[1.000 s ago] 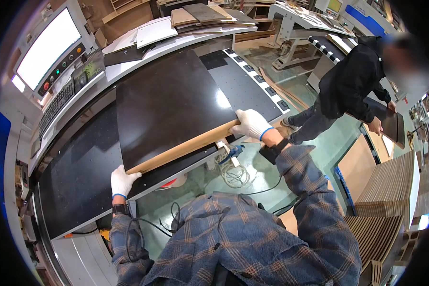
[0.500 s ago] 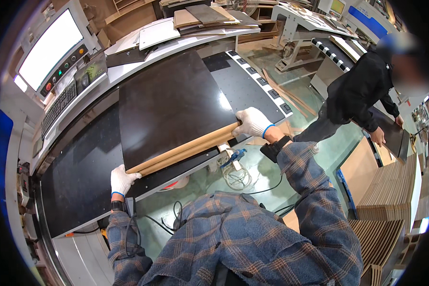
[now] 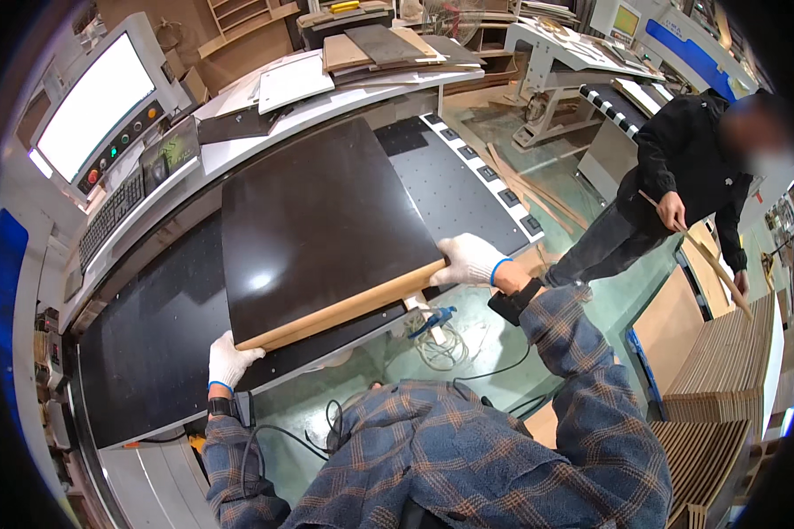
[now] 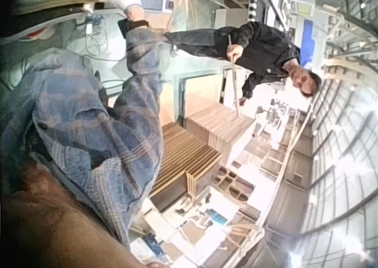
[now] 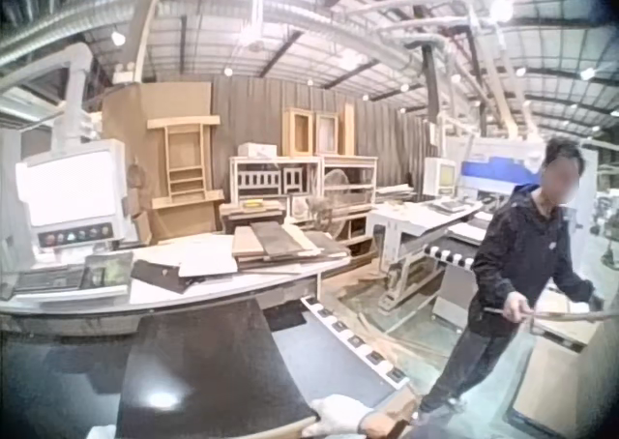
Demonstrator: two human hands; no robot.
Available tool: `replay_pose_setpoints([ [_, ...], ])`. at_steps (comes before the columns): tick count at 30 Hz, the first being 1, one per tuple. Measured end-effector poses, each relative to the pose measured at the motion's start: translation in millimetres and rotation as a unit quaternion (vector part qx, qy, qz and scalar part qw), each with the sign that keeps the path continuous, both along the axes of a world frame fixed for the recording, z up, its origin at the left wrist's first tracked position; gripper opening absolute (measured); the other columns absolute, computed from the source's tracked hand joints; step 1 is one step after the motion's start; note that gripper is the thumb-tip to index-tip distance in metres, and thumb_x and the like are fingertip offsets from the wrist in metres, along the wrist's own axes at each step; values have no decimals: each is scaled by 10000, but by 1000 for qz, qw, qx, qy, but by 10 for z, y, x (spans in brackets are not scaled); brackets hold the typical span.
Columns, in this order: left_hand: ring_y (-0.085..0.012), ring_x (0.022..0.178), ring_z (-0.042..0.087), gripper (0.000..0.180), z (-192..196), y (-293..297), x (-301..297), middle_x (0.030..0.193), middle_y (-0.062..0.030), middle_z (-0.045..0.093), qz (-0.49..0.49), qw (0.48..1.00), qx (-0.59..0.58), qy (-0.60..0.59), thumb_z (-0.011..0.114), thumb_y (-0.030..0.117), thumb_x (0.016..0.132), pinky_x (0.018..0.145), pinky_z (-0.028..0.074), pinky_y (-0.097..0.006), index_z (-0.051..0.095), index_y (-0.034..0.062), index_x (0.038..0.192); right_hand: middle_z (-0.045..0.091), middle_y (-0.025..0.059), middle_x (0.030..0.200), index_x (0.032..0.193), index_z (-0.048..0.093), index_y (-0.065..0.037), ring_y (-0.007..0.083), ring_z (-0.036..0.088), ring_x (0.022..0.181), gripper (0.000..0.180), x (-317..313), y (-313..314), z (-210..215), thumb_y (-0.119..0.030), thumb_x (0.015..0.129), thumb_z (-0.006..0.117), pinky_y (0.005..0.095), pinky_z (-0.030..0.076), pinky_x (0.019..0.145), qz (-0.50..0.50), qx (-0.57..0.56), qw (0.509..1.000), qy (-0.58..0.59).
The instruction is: Moving large dark laminate panels from a production line stack to a secondary transport stack in a factory.
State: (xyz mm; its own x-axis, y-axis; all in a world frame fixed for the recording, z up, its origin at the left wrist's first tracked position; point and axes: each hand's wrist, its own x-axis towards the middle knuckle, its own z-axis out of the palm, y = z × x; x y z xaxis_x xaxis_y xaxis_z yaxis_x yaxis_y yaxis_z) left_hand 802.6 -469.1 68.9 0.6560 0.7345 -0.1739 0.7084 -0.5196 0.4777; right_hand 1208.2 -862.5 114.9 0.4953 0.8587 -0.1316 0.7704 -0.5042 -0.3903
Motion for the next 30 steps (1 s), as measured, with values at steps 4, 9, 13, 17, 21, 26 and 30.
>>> replay_pose_setpoints([
  [4,-293,693,779,479,281,-166,359,803,-204,772,-56,997,-23,37,934,281,715,701,620,-408,740,-34,1019,744,289,901,966,775,24,464,744,900,495,5,-135,77,-442,813,839,515,585,824,-5,-35,999,1],
  [9,-153,526,640,437,93,11,3,749,-88,732,-37,987,-143,-55,810,64,768,497,531,-306,731,6,1194,695,278,756,839,773,22,451,715,728,438,60,59,-270,-403,757,836,527,567,686,61,91,993,44],
  [13,-278,724,704,526,724,-364,113,957,-205,710,-15,987,-126,94,820,132,949,628,599,-393,572,-71,1365,702,227,674,817,773,46,407,732,670,391,104,84,-315,-319,705,859,477,581,642,20,50,994,99],
  [17,-179,580,616,648,395,-177,95,835,-123,652,30,987,-154,19,892,69,862,482,528,-337,512,-107,1357,698,191,624,778,769,46,366,736,631,360,138,45,-228,-293,701,861,466,581,615,11,70,990,124],
  [21,-170,576,616,653,338,-144,207,843,-120,657,-28,991,-131,-6,888,83,874,476,515,-331,505,-94,1372,694,158,586,719,761,30,334,732,592,314,157,-89,-192,-270,704,855,445,588,599,0,31,992,122],
  [26,-157,553,621,460,489,-162,160,788,-109,692,-16,984,-158,79,884,142,891,458,473,-318,598,-74,1180,710,190,648,773,775,35,370,736,644,316,123,27,-257,-262,713,863,460,593,640,4,47,993,108],
  [30,-152,519,611,362,533,-262,233,684,-107,670,-32,993,-83,80,913,150,845,449,472,-328,648,-77,938,725,236,744,841,781,42,426,735,733,347,141,12,-337,-263,713,886,489,596,699,9,46,995,93],
])
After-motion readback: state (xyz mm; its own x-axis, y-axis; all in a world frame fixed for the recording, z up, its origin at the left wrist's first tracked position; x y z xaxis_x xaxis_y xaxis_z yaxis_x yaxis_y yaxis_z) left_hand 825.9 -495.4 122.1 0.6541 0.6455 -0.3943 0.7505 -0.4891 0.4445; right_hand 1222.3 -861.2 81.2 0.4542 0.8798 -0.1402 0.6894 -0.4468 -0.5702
